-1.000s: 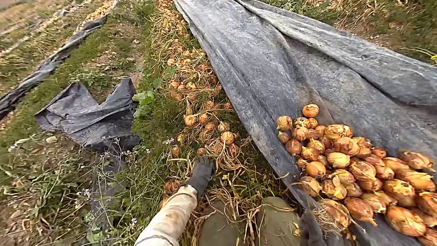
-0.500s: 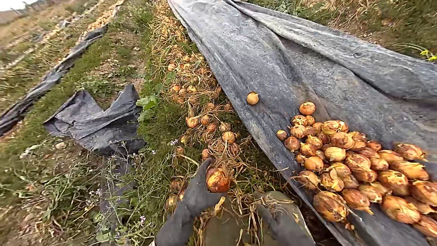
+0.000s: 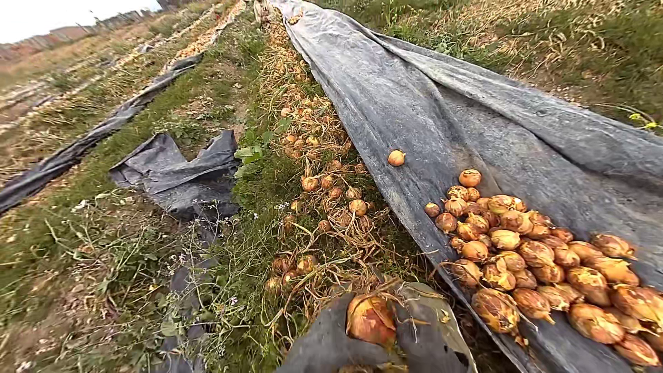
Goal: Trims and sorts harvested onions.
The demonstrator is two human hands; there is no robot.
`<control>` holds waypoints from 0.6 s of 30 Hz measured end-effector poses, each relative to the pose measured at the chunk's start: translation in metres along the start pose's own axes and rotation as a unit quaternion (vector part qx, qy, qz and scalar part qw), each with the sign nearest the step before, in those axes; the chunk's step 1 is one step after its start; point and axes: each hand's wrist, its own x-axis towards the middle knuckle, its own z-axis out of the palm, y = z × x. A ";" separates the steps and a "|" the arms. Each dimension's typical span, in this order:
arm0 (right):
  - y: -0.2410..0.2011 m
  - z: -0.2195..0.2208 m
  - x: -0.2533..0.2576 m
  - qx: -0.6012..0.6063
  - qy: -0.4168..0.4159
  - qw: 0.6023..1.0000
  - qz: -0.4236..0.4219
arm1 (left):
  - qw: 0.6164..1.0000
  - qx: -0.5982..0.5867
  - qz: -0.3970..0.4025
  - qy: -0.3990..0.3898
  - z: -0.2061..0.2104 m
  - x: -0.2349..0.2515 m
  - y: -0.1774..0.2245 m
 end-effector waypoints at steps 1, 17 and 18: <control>0.005 -0.004 0.002 -0.006 0.009 0.999 -0.039 | 0.997 -0.069 -0.014 -0.028 0.007 -0.003 -0.008; 0.009 -0.027 -0.010 0.059 -0.345 0.881 0.318 | 0.911 0.411 -0.023 0.008 0.002 0.004 0.080; -0.003 -0.025 -0.003 0.066 -0.335 0.877 0.338 | 0.896 0.442 -0.038 -0.015 0.010 0.010 0.081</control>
